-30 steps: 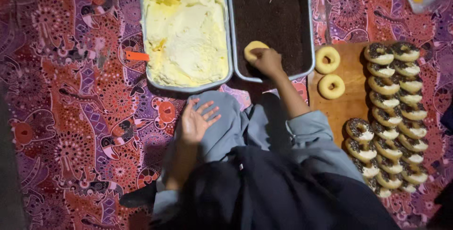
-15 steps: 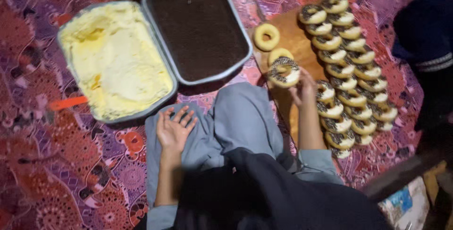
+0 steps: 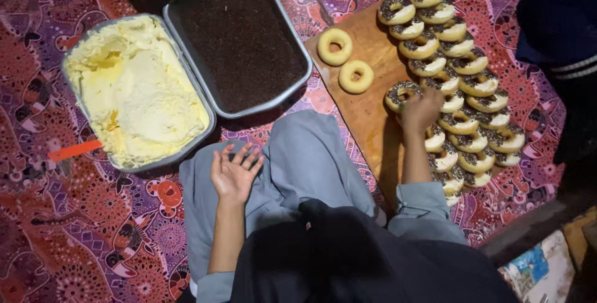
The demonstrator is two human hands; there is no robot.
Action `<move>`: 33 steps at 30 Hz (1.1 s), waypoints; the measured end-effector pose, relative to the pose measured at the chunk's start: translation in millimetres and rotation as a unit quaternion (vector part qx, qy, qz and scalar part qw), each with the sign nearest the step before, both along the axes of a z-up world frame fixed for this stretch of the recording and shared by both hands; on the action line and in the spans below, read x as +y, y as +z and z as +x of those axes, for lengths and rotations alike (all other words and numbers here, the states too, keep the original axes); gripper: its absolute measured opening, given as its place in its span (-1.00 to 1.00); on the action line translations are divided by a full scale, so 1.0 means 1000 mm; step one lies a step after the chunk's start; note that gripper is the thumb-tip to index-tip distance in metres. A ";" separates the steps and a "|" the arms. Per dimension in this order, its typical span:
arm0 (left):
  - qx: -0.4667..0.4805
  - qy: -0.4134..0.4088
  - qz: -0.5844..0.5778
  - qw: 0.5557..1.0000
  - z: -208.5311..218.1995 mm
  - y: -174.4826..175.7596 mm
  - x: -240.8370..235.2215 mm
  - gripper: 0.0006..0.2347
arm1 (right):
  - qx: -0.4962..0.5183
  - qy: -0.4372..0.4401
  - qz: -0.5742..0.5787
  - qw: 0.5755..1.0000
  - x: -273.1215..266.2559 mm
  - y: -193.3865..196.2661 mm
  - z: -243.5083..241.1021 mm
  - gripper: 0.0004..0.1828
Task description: The person sits on a mat and decorates donuts by dipping them into a yellow cream and then into a dark crumbly topping. They place the finished donuts on a wooden board and later retrieve more donuts from a nearby shelf to continue the process.
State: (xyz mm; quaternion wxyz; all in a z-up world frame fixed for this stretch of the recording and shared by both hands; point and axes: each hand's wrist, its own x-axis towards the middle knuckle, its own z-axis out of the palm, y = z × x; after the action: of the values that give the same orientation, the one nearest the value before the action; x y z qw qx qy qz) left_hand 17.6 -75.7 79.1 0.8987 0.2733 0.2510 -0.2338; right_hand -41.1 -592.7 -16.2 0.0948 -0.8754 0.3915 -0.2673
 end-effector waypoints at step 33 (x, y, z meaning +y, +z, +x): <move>-0.151 -0.058 -0.010 0.987 -0.016 -0.016 -0.010 -0.56 | 0.015 0.351 0.456 0.818 0.319 0.071 0.056 -0.61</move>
State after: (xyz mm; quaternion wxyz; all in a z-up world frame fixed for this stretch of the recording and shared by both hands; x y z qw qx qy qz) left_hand 1.4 -85.8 63.0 0.9139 0.3105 0.0938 -0.2439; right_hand 15.0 -273.2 54.8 0.5644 -0.8141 0.1363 0.0062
